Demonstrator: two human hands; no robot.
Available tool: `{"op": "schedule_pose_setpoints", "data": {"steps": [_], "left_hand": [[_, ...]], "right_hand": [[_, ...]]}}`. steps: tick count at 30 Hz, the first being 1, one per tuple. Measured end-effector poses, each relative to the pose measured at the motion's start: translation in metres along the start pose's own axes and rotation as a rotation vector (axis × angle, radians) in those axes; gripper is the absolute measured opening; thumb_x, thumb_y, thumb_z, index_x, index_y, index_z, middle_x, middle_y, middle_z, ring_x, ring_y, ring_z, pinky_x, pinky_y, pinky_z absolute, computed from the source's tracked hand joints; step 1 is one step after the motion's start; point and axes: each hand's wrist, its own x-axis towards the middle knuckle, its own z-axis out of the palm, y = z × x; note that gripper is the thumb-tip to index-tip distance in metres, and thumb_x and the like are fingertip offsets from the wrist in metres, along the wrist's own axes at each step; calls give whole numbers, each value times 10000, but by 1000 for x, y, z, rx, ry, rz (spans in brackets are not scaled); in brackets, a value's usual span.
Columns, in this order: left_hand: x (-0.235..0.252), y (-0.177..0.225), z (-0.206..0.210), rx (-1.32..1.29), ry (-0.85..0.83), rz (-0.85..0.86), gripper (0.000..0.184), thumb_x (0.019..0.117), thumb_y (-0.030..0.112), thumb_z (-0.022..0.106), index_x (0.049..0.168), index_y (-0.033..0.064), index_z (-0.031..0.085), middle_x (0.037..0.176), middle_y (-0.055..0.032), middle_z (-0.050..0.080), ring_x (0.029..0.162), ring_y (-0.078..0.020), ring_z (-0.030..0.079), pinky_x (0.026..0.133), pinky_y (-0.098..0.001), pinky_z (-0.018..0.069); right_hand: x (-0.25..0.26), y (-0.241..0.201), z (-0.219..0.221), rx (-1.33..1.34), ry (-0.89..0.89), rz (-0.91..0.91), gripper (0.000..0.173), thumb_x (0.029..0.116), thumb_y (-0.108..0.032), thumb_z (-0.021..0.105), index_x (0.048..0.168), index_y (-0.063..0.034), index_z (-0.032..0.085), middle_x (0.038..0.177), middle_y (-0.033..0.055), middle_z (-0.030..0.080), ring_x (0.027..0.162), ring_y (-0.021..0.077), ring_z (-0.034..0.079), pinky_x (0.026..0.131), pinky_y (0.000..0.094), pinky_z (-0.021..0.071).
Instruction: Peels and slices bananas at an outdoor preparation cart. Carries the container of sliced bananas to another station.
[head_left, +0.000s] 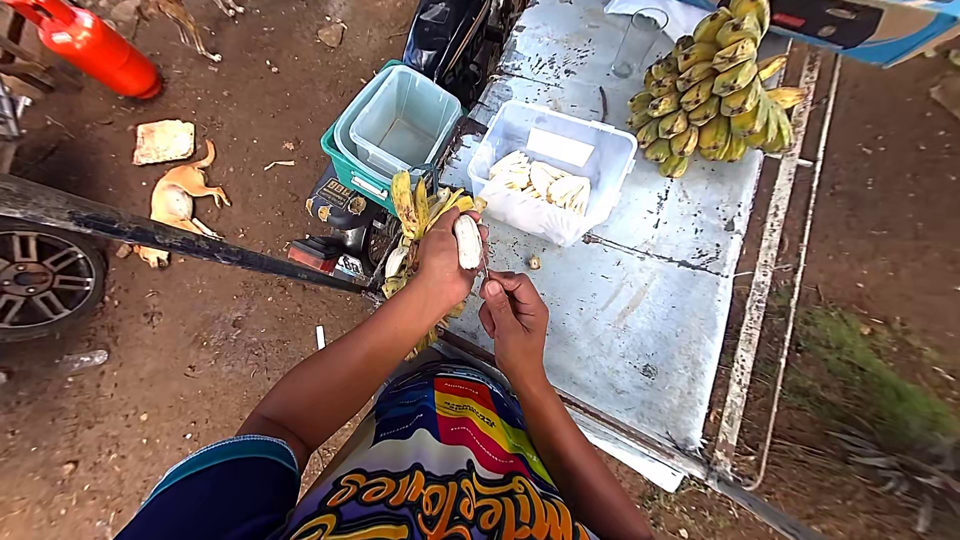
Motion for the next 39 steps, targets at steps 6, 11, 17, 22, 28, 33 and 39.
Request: {"op": "schedule_pose_setpoints", "data": {"steps": [6,11,17,22,28,33,39], "left_hand": [[-3,-1,1,8,3,9,389,1103,365,322,943,119,579,660,-19,571,485,-109,533,430,-224,446],[-7,-3,4,-3,-10,48,347,1105,308,341,937,100,564,671,-39,581,530,-147,586,503,-272,534],[-17,-9,2,13,-115,86,365,1111,306,350,924,95,582,669,-38,594,584,-160,625,601,-306,580],[-19,-16,-3,79,-174,138,383,1126,338,319,983,111,592,717,-25,598,612,-139,616,632,-287,575],[-2,-8,3,-2,-6,41,388,1111,357,318,958,100,566,667,-40,586,528,-163,600,510,-301,555],[-3,1,7,-18,37,10,410,1102,388,313,923,124,570,621,-16,548,474,-140,537,468,-283,508],[-6,-1,9,-28,30,6,383,1093,373,323,896,140,554,617,-6,533,474,-131,525,464,-276,493]], "right_hand": [[2,1,-1,-35,9,24,118,1039,-120,594,1078,-64,689,834,47,628,531,54,459,474,202,412],[6,5,0,-69,43,44,121,1038,-137,606,1077,-72,700,806,43,613,514,66,450,462,214,406],[15,10,-3,-98,59,57,92,1034,-136,611,1042,-86,688,756,47,612,494,72,446,452,223,402],[18,13,-1,-119,90,93,81,1035,-142,612,1018,-86,669,725,38,583,483,80,442,445,227,406],[6,-4,-5,-74,17,45,120,1039,-139,598,1064,-70,693,819,42,624,520,58,451,463,212,402],[-5,-14,-5,-53,-24,-1,122,1032,-118,604,1069,-48,697,852,45,630,546,51,461,473,203,408],[-3,-7,-5,-60,-3,9,110,1028,-123,616,1061,-60,700,829,41,626,536,54,456,472,207,404]]}}
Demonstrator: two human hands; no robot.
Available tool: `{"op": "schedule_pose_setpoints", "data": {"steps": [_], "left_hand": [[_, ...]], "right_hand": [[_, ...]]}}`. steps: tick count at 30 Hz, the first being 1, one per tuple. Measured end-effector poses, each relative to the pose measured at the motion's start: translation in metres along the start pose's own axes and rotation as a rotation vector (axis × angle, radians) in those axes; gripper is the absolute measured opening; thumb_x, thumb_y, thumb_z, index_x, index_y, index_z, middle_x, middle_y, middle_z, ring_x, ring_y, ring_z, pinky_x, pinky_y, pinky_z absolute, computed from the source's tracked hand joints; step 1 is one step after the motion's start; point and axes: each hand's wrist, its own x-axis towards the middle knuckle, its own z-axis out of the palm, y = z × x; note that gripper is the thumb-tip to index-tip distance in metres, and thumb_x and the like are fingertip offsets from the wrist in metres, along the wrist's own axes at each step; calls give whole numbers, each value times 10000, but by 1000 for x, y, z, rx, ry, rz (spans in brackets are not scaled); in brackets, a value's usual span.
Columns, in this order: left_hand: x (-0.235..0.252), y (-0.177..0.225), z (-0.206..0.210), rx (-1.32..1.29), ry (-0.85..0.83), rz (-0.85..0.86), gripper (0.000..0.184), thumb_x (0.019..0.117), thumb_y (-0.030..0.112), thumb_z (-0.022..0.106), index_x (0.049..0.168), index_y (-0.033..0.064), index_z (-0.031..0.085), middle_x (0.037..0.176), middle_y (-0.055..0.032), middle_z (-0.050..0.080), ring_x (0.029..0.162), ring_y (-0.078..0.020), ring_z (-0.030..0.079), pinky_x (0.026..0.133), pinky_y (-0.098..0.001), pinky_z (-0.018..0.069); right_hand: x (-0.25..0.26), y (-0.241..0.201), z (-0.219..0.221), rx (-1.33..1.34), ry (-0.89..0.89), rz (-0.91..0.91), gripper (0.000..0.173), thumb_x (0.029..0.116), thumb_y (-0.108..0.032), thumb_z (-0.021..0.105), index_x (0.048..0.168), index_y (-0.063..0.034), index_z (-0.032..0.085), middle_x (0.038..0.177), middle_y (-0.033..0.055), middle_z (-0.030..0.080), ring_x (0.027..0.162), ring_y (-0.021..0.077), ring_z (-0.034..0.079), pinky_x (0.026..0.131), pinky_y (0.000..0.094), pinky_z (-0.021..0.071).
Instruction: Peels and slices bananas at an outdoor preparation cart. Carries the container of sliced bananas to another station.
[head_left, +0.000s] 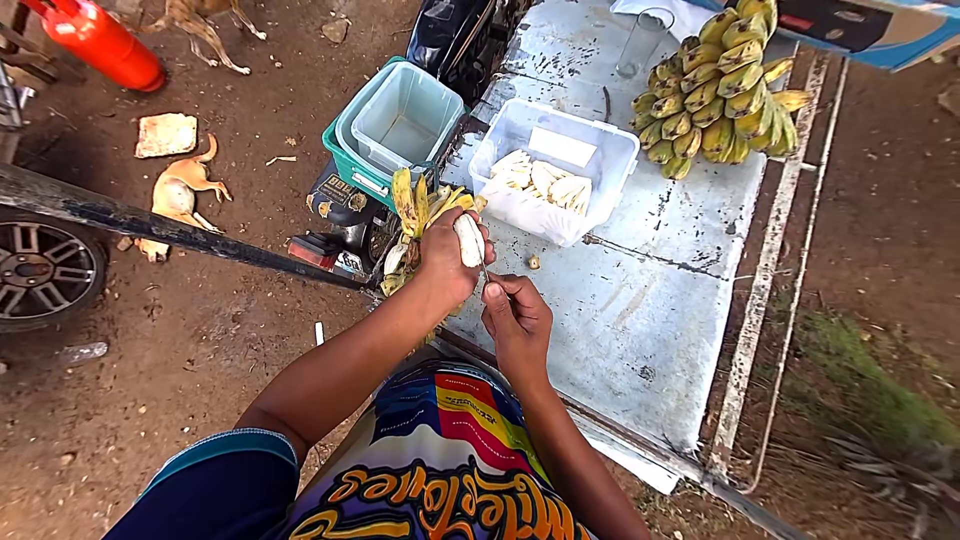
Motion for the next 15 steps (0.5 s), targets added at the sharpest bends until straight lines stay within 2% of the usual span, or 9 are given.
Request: {"op": "schedule_pose_setpoints", "data": {"steps": [7,12,15], "left_hand": [[-10,-3,1,-24,-28,-17,352,1092,332,333,896,132,545,608,-3,522,466,-117,509,456,-257,472],[-18,-8,1,-17,-41,49,337,1105,297,350,933,94,557,678,-39,574,526,-147,586,506,-279,545],[-20,-12,1,12,-72,105,353,1114,276,345,924,83,572,668,-36,578,558,-149,599,589,-306,576]], "right_hand": [[6,5,2,-25,14,-4,92,1024,-132,628,1038,-74,699,846,48,657,524,61,465,467,216,409],[11,11,1,-43,28,26,83,1027,-134,624,1038,-88,693,776,38,623,505,69,453,461,222,407],[14,13,0,-50,37,52,77,1024,-117,620,1037,-90,691,762,38,620,499,68,450,456,223,407]]}}
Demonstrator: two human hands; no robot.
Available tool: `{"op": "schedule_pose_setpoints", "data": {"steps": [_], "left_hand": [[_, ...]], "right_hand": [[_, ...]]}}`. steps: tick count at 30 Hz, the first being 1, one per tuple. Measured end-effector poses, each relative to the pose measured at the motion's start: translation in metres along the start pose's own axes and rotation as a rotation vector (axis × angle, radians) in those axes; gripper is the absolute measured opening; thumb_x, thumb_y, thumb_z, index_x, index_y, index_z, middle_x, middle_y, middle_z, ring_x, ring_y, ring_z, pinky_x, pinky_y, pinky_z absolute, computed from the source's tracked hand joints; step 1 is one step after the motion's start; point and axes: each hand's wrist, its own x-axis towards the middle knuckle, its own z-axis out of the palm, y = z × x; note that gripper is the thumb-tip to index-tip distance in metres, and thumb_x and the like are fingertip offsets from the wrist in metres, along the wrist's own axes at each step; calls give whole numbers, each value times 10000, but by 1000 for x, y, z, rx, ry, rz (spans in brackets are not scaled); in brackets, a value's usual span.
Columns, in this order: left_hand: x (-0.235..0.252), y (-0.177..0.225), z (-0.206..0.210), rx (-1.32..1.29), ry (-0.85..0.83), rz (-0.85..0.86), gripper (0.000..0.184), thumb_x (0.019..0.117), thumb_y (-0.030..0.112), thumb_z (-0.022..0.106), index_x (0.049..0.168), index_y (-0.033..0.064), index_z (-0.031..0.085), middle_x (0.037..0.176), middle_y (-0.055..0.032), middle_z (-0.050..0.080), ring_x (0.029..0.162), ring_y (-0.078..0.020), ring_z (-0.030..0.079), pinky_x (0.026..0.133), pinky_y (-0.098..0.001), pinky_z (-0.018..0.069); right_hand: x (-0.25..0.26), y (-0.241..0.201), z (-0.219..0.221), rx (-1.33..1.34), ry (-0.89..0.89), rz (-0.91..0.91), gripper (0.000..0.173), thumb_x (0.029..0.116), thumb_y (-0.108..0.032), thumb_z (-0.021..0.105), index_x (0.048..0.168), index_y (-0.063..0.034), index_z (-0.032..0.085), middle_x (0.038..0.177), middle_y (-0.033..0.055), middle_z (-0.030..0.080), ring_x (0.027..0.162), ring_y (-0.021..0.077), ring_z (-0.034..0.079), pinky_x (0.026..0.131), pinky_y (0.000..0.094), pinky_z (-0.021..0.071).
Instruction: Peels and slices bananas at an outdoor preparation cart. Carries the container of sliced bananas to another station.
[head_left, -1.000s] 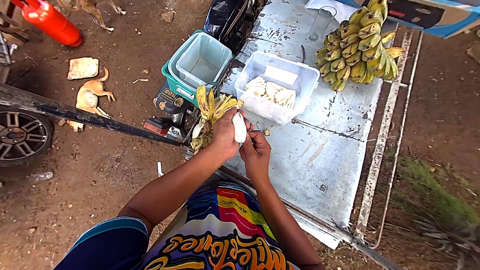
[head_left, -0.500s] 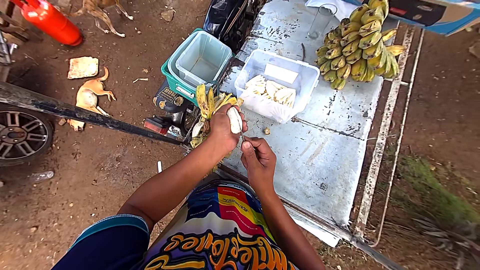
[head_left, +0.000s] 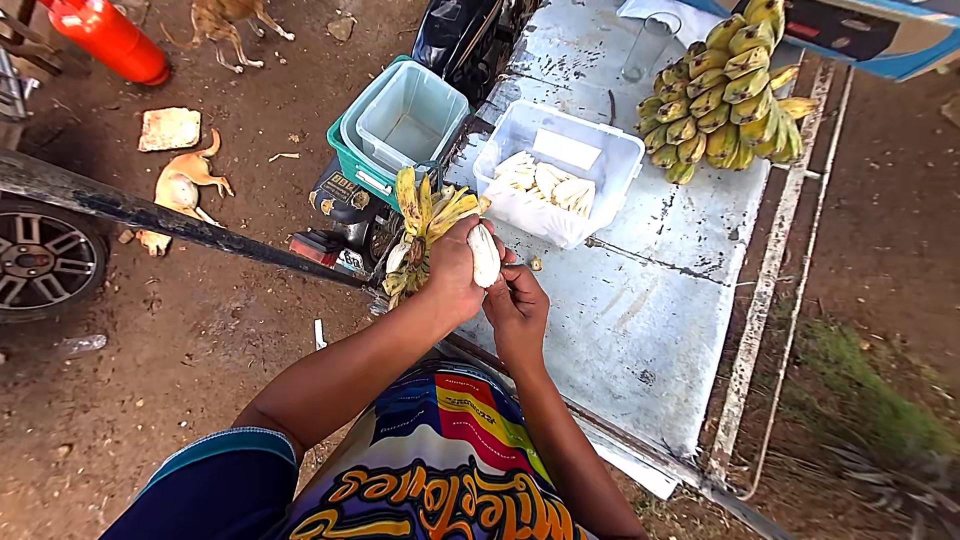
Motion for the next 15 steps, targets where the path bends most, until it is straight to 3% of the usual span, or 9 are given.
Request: {"op": "schedule_pose_setpoints", "data": {"steps": [6,9,11,13,15], "left_hand": [[4,-8,-9,45,-42,38,381,1123,317,332,947,98,589,684,-29,593,571,-140,609,598,-291,577],[18,-5,-9,33,19,38,400,1119,334,326,923,88,573,641,-29,572,524,-141,574,520,-277,528],[23,0,-14,128,-11,146,437,1127,387,315,955,91,586,661,-23,582,553,-123,575,536,-265,518],[23,-1,-21,297,-160,305,441,1123,440,315,1062,111,602,704,-12,604,597,-100,598,569,-258,542],[18,-4,-27,442,-357,385,366,1109,404,390,1304,148,563,838,-35,660,716,-120,641,659,-297,567]], "right_hand": [[4,4,1,-64,15,77,79,1030,-138,615,1001,-85,666,751,44,593,489,90,441,450,238,404],[-2,-2,-4,-81,-52,-1,147,1039,-147,592,1118,-54,672,843,41,646,538,80,486,477,238,432],[-6,-7,-4,-80,-118,-86,252,1044,-220,582,1210,-31,587,906,22,639,576,60,506,492,222,454],[-3,-11,-4,-81,-122,-38,399,1034,-285,597,1291,8,517,913,25,658,541,50,492,460,211,438],[3,-16,-6,-70,-74,43,310,1037,-218,584,1245,10,564,833,20,657,486,48,462,428,214,416]]}}
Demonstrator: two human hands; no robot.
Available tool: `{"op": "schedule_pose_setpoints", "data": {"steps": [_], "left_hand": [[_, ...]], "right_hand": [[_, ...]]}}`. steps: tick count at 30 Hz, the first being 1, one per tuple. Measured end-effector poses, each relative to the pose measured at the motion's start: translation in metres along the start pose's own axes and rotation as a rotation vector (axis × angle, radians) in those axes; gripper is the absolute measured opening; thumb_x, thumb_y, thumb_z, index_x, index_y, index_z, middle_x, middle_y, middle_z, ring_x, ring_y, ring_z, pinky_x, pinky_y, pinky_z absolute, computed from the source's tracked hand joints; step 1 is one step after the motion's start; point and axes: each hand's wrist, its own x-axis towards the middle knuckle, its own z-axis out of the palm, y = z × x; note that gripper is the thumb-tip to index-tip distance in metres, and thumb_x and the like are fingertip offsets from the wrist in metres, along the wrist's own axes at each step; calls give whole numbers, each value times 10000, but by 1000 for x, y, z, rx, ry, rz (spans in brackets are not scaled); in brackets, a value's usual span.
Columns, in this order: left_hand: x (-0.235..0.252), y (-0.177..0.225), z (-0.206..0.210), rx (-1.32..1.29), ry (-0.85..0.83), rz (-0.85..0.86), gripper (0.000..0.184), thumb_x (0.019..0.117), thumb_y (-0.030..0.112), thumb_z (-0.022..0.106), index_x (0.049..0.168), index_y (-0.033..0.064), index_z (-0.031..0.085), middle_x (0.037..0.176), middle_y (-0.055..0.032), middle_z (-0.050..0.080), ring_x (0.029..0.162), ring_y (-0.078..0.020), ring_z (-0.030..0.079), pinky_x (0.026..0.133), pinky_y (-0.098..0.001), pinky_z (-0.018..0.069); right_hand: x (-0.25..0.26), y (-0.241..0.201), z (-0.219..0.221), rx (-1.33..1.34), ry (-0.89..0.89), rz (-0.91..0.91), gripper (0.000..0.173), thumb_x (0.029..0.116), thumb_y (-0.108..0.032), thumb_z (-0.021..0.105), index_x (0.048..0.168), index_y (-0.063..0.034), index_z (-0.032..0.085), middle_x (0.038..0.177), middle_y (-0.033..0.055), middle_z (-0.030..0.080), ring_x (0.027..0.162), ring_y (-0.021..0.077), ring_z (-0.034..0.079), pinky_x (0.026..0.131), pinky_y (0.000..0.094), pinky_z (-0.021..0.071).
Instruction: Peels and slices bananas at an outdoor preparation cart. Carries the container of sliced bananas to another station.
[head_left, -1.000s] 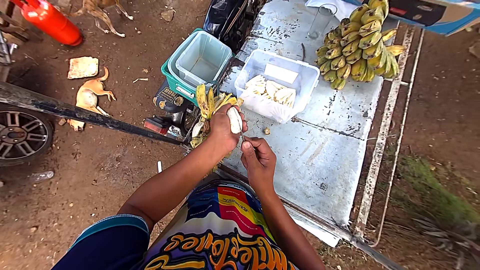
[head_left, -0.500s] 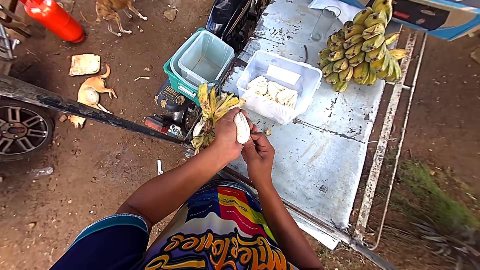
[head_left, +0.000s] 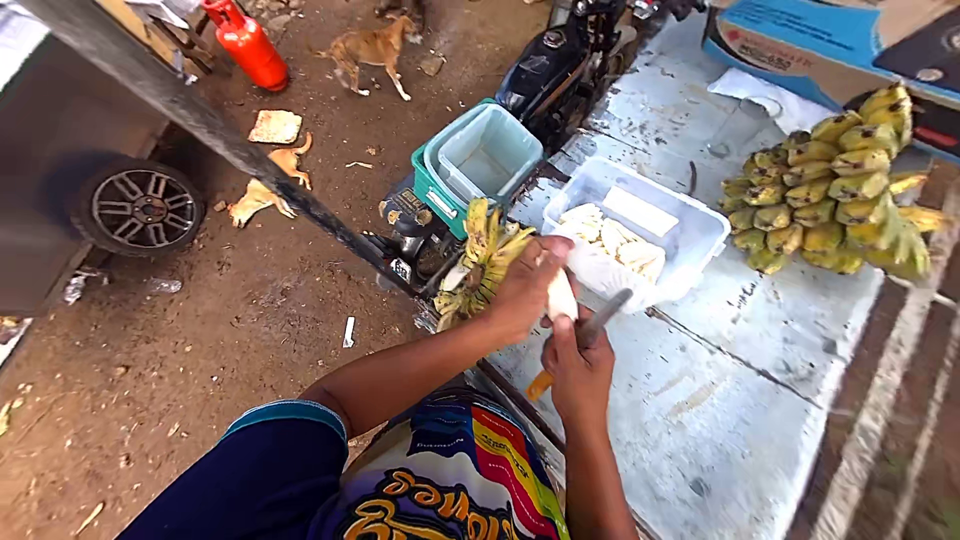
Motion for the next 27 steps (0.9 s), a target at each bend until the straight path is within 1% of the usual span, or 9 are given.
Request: {"op": "schedule_pose_setpoints", "data": {"steps": [3,6,8,11,15,17,20,23,27], "left_hand": [[-3,16,-17,209,-229,117,334,1063,116,528,1367,-16,575,1145,-147,719,1044,-191,691,968,-389,562],[-7,35,-28,521,-423,-22,302,1053,178,590,1261,-25,672,1035,-142,726,876,-164,698,821,-347,589],[-10,38,-29,506,-519,-128,310,1070,206,562,1215,-55,644,1022,-151,717,848,-182,702,775,-354,597],[-15,39,-28,334,-453,-155,319,1092,204,505,1226,-69,601,1066,-145,728,902,-186,720,788,-350,604],[-18,41,-28,201,-247,-53,326,1102,219,476,1200,-54,626,1080,-114,717,984,-133,678,917,-331,546],[-22,39,-26,121,-194,-25,323,1105,212,464,1208,-55,614,1097,-110,690,987,-117,656,930,-320,535],[-29,40,-21,-24,-219,2,320,1103,144,447,1324,-58,560,1250,-131,677,1074,-123,651,973,-310,518],[-28,54,-27,2,-245,53,308,1068,63,485,1342,-66,544,1255,-137,669,1078,-121,645,973,-308,523],[-23,71,-39,153,-330,21,338,1078,122,505,1399,45,578,1257,-121,701,1060,-187,696,902,-364,581]], "right_hand": [[17,-10,-8,-16,55,-19,163,1052,-163,532,1162,-55,584,719,-59,615,463,12,458,419,185,424],[35,-24,-26,-107,30,-89,174,1026,-164,573,1164,-62,605,735,-80,605,466,4,453,415,176,413],[42,-33,-30,-172,-42,-110,214,1003,-182,614,1163,-41,636,803,-60,655,483,0,461,416,168,398],[43,-44,-21,-214,-20,-222,266,1006,-155,607,1219,2,619,859,-61,644,527,-12,484,439,151,410],[28,-38,-3,-265,79,-308,133,1021,-156,595,1026,-27,627,781,-76,647,499,-32,482,429,145,405],[19,-31,6,-257,3,-243,256,1032,-218,578,1133,12,626,830,-46,681,502,-17,490,429,156,411],[11,-28,25,-74,28,-196,294,1010,-135,559,1261,15,536,806,-38,667,458,3,492,398,154,431],[11,-23,38,10,47,-181,232,1031,-126,539,1230,-8,553,831,-33,661,464,11,492,413,161,450],[4,-22,48,21,40,-106,193,1053,-124,513,1209,-26,572,805,-25,653,502,18,496,464,183,456]]}}
